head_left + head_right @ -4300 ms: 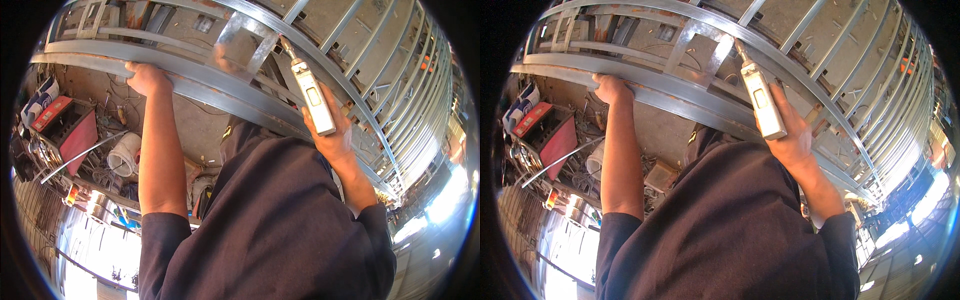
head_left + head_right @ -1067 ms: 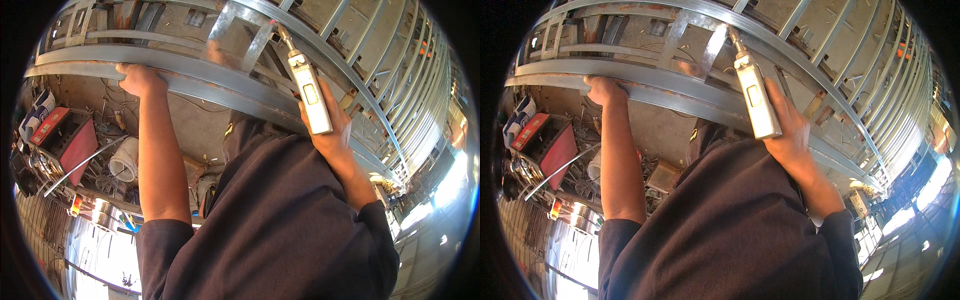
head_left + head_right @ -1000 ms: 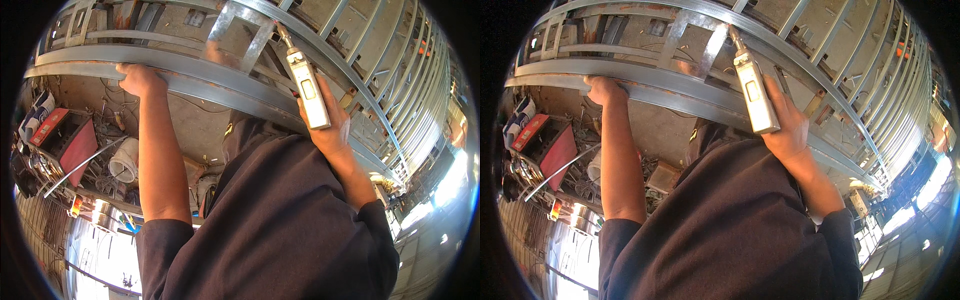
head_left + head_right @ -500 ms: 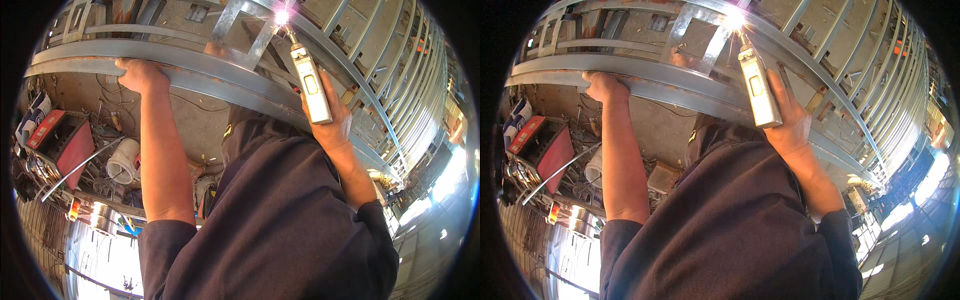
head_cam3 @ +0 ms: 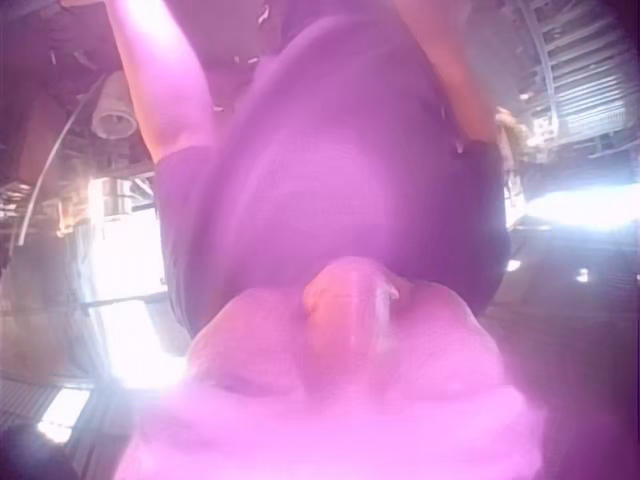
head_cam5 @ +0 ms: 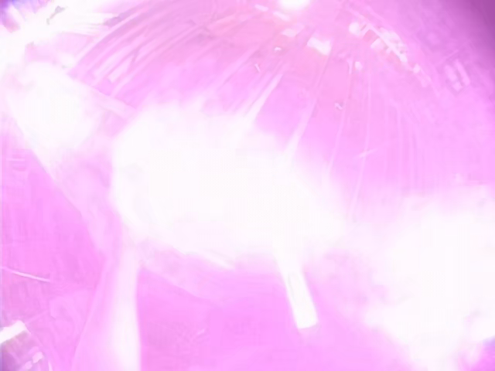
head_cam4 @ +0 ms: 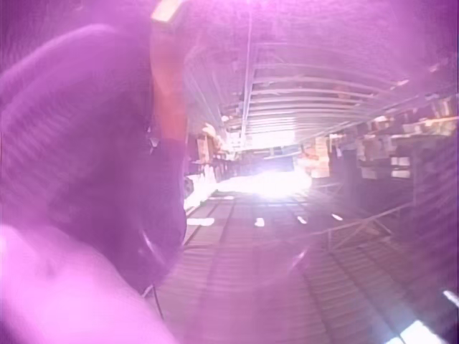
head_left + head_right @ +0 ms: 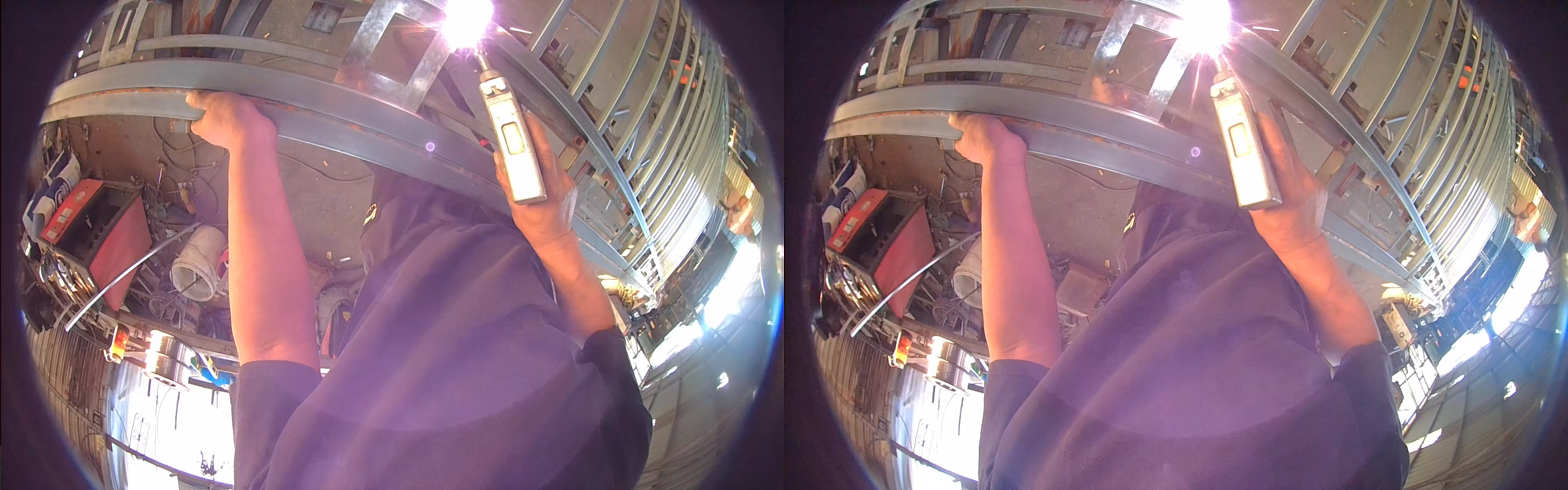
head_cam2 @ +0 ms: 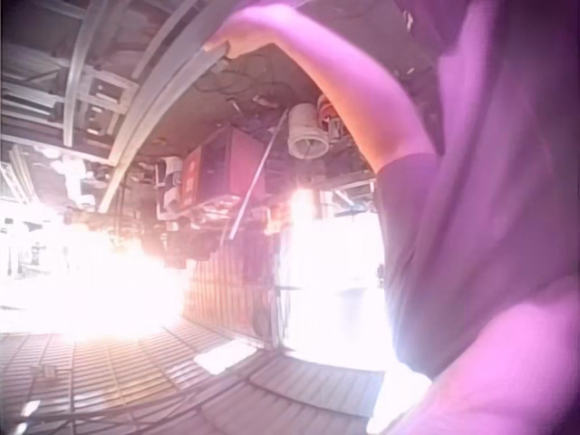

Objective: The person welds joints on a large curved metal frame using a handheld welding torch. They move along the frame, applying welds at multiple intersections while holding the structure steady with the other hand.

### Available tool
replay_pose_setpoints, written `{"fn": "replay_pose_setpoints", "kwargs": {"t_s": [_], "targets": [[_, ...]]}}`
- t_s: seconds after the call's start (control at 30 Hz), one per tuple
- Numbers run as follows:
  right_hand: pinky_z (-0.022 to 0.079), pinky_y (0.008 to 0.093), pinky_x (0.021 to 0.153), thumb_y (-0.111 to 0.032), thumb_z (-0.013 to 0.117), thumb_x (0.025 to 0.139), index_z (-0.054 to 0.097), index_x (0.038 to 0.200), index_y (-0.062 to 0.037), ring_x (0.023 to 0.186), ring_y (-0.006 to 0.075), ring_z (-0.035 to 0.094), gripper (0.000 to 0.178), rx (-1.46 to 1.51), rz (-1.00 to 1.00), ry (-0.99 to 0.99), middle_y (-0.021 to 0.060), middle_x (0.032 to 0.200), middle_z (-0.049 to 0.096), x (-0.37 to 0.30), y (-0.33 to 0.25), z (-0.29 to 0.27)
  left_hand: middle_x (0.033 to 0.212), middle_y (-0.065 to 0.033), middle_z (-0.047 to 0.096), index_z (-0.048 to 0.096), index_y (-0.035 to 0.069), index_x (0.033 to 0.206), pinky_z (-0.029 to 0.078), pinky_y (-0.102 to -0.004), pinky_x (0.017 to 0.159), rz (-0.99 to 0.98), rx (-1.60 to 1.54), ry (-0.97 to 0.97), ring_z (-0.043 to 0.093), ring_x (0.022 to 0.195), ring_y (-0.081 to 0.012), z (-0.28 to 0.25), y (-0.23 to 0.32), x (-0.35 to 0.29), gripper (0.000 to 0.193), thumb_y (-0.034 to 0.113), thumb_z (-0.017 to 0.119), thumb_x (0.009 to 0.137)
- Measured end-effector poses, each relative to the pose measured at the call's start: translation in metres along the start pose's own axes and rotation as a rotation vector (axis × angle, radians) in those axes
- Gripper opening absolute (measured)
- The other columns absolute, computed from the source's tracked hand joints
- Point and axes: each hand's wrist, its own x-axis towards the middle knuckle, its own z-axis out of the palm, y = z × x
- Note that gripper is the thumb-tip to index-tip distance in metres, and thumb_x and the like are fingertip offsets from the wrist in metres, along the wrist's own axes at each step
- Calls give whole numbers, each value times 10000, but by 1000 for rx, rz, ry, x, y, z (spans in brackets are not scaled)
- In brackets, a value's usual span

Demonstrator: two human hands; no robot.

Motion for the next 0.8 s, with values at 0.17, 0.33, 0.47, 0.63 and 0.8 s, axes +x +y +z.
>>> {"fn": "replay_pose_setpoints", "kwargs": {"t_s": [0.17,0.33,0.47,0.63,0.8], "targets": [[654,407,818,-145,840,907,532,1501,-42,1019,334,787,677,18,2,-17,174,1287,733,0,-1,-3,1413,-240,563,358,-53,1504,658,-575,746,-12,-15,-1,670,1138,-396,2,9,-11,632,453,386,1126],[649,409,837,-138,836,911,538,1495,-37,1048,332,783,664,41,42,-19,176,1301,727,-4,-4,-4,1433,-238,548,314,-9,1550,650,-594,803,7,-1,-51,665,1151,-403,-5,-4,7,626,449,392,1131],[642,401,847,-132,829,919,532,1507,-34,1052,328,784,666,62,23,-18,177,1279,738,-6,0,-4,1494,-222,506,260,26,1589,632,-602,884,-45,-76,7,642,1206,-407,0,1,-1,626,440,388,1137],[635,391,855,-117,827,921,522,1519,-26,1050,322,785,677,131,65,-35,189,1256,744,-3,-5,-6,1576,-207,435,208,40,1615,611,-629,932,-57,-48,1,597,1287,-419,0,1,-4,659,459,387,1139],[634,392,854,-102,823,921,524,1517,-29,1055,325,785,672,109,37,-22,188,1253,746,-5,-3,-4,1603,-204,410,174,87,1639,596,-685,923,-84,-27,6,584,1305,-441,0,5,-5,683,494,388,1134]]}}
